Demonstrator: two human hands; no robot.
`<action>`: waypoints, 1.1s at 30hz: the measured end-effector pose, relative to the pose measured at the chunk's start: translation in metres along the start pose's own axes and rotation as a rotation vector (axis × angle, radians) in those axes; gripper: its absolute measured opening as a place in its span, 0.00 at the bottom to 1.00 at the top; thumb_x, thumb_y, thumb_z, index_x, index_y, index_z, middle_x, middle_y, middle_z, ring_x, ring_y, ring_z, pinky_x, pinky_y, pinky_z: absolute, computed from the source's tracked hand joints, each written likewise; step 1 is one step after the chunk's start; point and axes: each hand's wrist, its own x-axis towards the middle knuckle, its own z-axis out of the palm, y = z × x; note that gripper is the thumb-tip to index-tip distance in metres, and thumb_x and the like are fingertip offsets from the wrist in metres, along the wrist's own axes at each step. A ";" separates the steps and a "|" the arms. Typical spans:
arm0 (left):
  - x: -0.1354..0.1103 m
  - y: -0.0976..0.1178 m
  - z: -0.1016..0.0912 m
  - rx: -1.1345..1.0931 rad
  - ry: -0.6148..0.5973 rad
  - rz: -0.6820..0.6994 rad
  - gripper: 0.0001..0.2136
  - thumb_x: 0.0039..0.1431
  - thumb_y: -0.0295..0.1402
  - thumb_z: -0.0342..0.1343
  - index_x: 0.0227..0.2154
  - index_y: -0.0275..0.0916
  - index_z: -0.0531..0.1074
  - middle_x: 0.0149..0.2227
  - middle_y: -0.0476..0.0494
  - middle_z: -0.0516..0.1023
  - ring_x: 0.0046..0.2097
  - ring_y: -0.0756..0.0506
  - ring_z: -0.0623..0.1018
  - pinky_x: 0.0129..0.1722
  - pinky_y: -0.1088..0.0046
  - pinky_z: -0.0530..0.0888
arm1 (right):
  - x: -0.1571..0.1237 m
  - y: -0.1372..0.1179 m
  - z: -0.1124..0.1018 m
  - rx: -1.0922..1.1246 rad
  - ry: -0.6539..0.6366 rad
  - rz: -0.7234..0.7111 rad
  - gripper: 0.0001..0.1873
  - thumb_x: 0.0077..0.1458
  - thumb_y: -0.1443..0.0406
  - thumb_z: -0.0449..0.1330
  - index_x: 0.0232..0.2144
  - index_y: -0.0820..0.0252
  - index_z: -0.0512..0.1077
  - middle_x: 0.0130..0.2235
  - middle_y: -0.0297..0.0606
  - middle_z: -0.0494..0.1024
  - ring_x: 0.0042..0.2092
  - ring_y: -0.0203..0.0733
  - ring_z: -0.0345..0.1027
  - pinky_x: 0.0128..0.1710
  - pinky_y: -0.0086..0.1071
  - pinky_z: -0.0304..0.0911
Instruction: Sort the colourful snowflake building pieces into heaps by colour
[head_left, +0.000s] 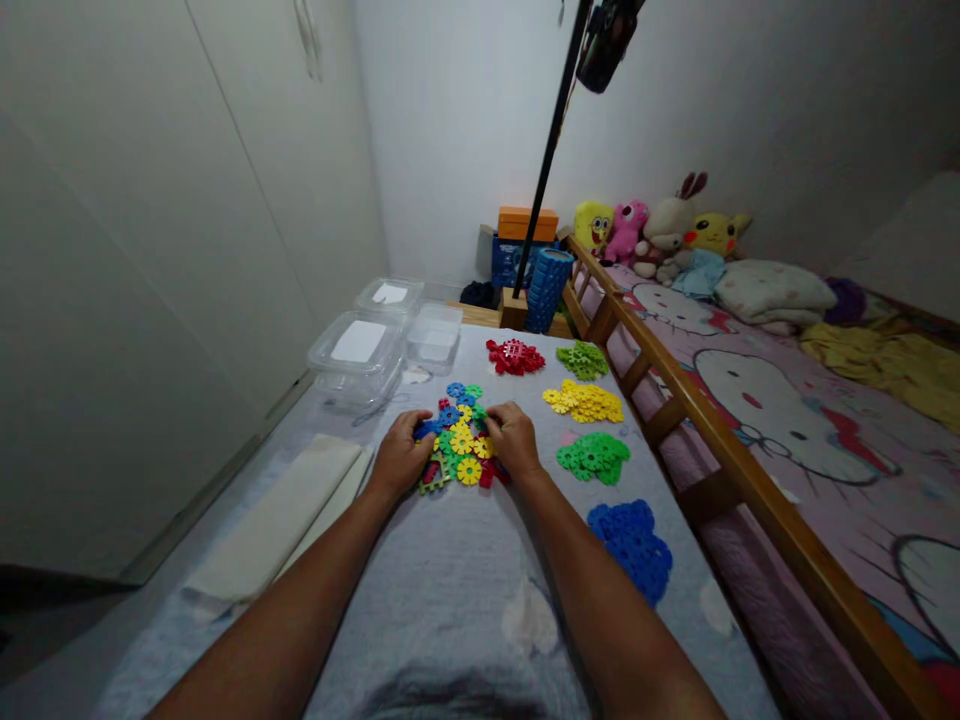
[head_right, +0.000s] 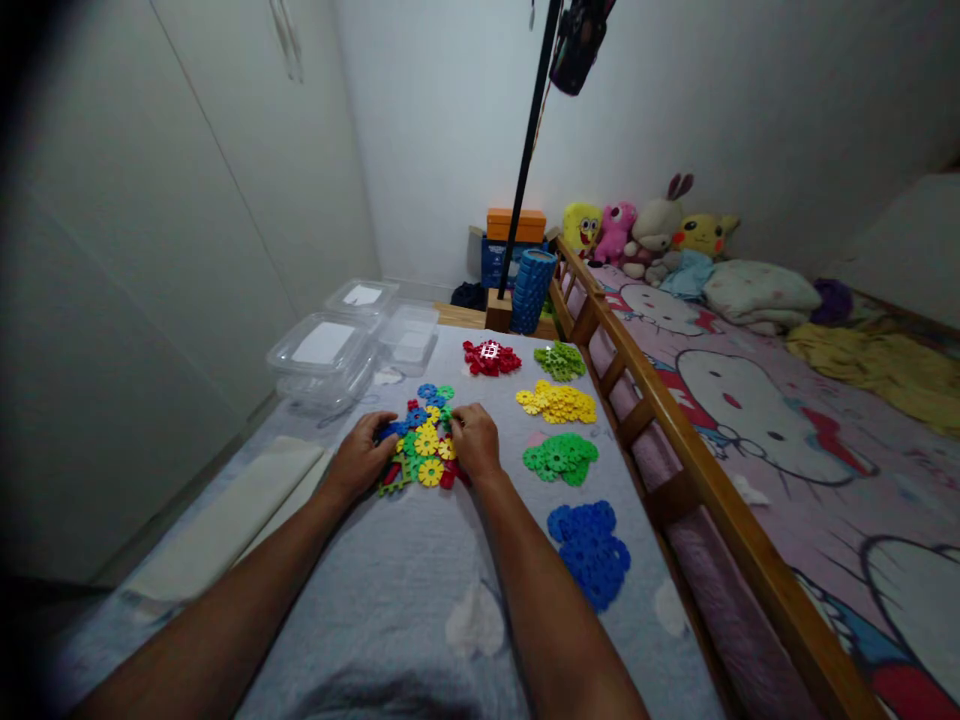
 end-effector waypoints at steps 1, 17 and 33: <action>0.000 0.000 0.000 0.006 -0.004 -0.001 0.17 0.55 0.34 0.51 0.47 0.37 0.71 0.49 0.37 0.75 0.52 0.40 0.75 0.57 0.58 0.71 | -0.004 -0.004 0.002 0.022 -0.028 -0.018 0.09 0.56 0.71 0.58 0.33 0.57 0.78 0.37 0.38 0.77 0.41 0.40 0.70 0.46 0.31 0.63; 0.003 -0.007 0.002 0.044 -0.021 0.030 0.18 0.54 0.36 0.51 0.47 0.38 0.71 0.49 0.38 0.75 0.52 0.39 0.75 0.56 0.59 0.72 | -0.057 0.080 -0.156 -0.067 0.252 0.401 0.10 0.46 0.59 0.57 0.29 0.59 0.73 0.29 0.37 0.78 0.32 0.43 0.70 0.36 0.34 0.62; 0.000 -0.002 -0.002 0.034 -0.018 0.031 0.17 0.54 0.36 0.51 0.46 0.38 0.72 0.48 0.39 0.76 0.51 0.40 0.76 0.56 0.59 0.72 | -0.048 0.083 -0.128 -0.476 0.162 0.425 0.06 0.51 0.68 0.54 0.26 0.57 0.71 0.29 0.37 0.77 0.33 0.41 0.67 0.35 0.32 0.55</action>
